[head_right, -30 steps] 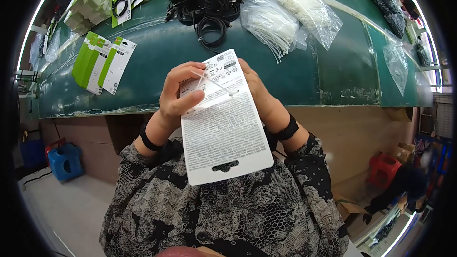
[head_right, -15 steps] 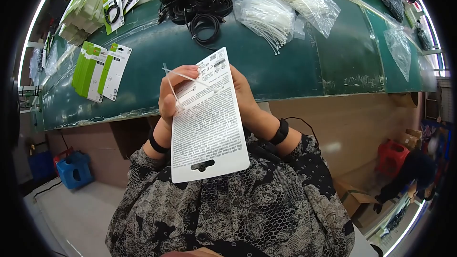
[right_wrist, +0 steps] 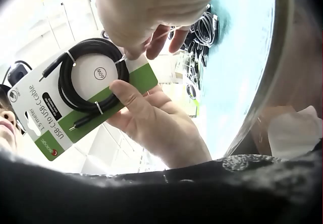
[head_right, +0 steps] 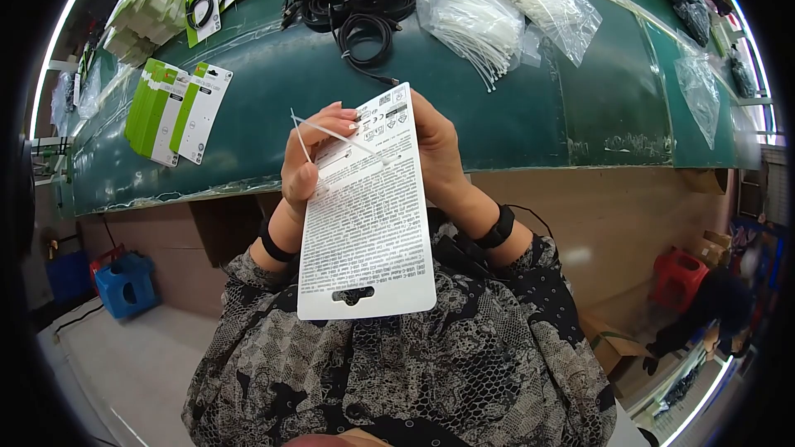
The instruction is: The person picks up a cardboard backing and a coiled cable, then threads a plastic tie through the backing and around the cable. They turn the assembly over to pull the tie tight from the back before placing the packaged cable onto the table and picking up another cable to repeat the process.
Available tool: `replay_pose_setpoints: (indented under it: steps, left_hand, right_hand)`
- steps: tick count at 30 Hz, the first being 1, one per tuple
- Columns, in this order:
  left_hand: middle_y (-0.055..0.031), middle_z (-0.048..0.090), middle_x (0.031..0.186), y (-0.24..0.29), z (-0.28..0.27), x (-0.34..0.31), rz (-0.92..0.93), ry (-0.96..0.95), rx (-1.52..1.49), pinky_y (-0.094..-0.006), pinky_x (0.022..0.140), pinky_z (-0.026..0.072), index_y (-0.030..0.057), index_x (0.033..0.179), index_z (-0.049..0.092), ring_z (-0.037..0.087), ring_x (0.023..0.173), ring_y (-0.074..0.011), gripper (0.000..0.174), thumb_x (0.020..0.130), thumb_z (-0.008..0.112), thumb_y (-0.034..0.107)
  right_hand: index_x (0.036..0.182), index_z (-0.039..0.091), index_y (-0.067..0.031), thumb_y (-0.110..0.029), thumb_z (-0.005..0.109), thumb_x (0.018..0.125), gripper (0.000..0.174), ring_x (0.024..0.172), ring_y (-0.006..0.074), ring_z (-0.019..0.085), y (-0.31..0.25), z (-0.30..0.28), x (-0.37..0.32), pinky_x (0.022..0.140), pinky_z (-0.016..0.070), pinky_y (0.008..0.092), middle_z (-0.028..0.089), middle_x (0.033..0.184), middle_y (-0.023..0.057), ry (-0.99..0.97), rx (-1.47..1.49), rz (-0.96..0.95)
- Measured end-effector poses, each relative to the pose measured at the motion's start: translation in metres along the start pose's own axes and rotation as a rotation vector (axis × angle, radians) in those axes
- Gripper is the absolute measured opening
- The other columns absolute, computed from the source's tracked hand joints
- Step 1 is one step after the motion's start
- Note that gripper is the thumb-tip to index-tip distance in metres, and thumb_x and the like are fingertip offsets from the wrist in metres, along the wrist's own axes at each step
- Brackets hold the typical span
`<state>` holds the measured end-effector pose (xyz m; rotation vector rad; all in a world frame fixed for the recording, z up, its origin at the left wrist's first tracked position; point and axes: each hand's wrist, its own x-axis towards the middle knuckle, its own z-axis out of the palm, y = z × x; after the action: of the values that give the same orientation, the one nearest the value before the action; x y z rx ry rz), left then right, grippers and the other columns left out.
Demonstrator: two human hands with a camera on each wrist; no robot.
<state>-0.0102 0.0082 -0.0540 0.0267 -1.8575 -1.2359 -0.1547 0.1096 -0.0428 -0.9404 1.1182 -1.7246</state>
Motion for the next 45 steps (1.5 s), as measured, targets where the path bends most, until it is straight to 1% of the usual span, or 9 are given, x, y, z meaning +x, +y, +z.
replay_pose_setpoints:
  steps: [3,6,11,23,26,30,34,42,45]
  left_hand:
    - [-0.0166,0.055,0.11,0.0,-0.001,-0.001,0.029,-0.017,0.035,-0.0512,0.1,0.0374,0.0061,0.11,0.054,0.055,0.105,-0.0322,0.027,0.086,0.058,0.018]
    - [-0.0167,0.055,0.111,-0.003,0.001,-0.002,0.098,-0.002,0.069,-0.0506,0.097,0.0405,0.0123,0.11,0.055,0.055,0.105,-0.0337,0.028,0.083,0.061,0.014]
    - [-0.0167,0.053,0.113,0.001,-0.001,-0.002,0.104,-0.003,0.128,-0.0493,0.093,0.0447,0.0225,0.111,0.056,0.055,0.105,-0.0362,0.036,0.079,0.065,0.007]
    - [-0.0204,0.054,0.112,0.008,0.003,-0.002,-0.143,0.071,-0.267,-0.0409,0.101,0.0375,-0.0078,0.109,0.05,0.05,0.112,-0.0301,0.039,0.094,0.048,0.028]
    - [-0.0207,0.054,0.112,0.005,0.001,-0.002,-0.14,0.049,-0.176,-0.0436,0.1,0.0386,-0.003,0.114,0.048,0.052,0.109,-0.031,0.037,0.094,0.048,0.028]
    - [-0.0207,0.055,0.112,-0.012,-0.007,-0.004,0.072,-0.034,0.071,-0.0467,0.095,0.0427,0.0065,0.124,0.042,0.056,0.104,-0.0323,0.039,0.092,0.053,0.025]
    - [-0.0201,0.056,0.112,-0.008,-0.006,0.001,0.201,-0.05,0.236,-0.0477,0.089,0.0478,0.0164,0.131,0.033,0.059,0.099,-0.0333,0.055,0.085,0.063,0.016]
    - [-0.0191,0.057,0.112,-0.008,-0.004,-0.002,0.191,-0.031,0.224,-0.0435,0.084,0.0522,0.0171,0.134,0.029,0.06,0.099,-0.0345,0.074,0.074,0.073,0.006]
    - [-0.0187,0.058,0.112,-0.005,-0.004,0.002,0.221,-0.034,0.254,-0.0423,0.083,0.0526,0.0158,0.133,0.03,0.06,0.098,-0.0347,0.074,0.074,0.073,0.006]
  right_hand:
    - [0.099,0.059,0.0007,-0.005,0.073,0.076,0.027,0.086,0.0082,0.056,0.002,0.002,0.003,0.073,0.0461,0.0217,0.057,0.094,0.0022,0.102,0.149,0.241]
    - [0.093,0.062,0.0019,-0.003,0.072,0.075,0.021,0.083,0.0085,0.054,0.001,0.006,0.01,0.071,0.0445,0.021,0.054,0.092,0.0017,0.016,-0.155,-0.269]
    - [0.092,0.062,0.0018,-0.003,0.071,0.076,0.019,0.082,0.0084,0.054,0.011,0.009,0.012,0.071,0.0444,0.0206,0.054,0.093,0.0018,0.049,-0.098,-0.22]
    - [0.098,0.061,0.0003,-0.005,0.07,0.077,0.023,0.088,0.0093,0.055,-0.006,0.018,0.012,0.075,0.0459,0.0218,0.054,0.1,0.0032,0.195,0.122,0.313]
    - [0.101,0.06,-0.0006,-0.006,0.07,0.078,0.026,0.092,0.0099,0.055,0.002,0.022,0.019,0.078,0.0457,0.0226,0.053,0.104,0.0038,0.005,-0.05,-0.236]
    - [0.103,0.058,-0.0012,-0.006,0.07,0.078,0.028,0.093,0.0102,0.054,-0.021,0.026,0.015,0.08,0.0453,0.0229,0.053,0.106,0.0039,0.168,0.092,0.296]
    - [0.103,0.058,-0.001,-0.007,0.07,0.078,0.028,0.093,0.01,0.054,0.017,0.011,0.014,0.079,0.0453,0.0227,0.053,0.105,0.0037,-0.017,0.009,-0.192]
    - [0.106,0.057,-0.0018,-0.005,0.069,0.079,0.029,0.091,0.0092,0.055,-0.011,0.021,0.012,0.079,0.0455,0.0214,0.054,0.103,0.003,0.148,0.113,0.253]
    - [0.109,0.055,-0.0021,-0.009,0.064,0.085,0.027,0.09,0.0097,0.056,0.014,0.012,0.01,0.078,0.0475,0.0213,0.056,0.102,0.004,0.032,0.144,0.039]
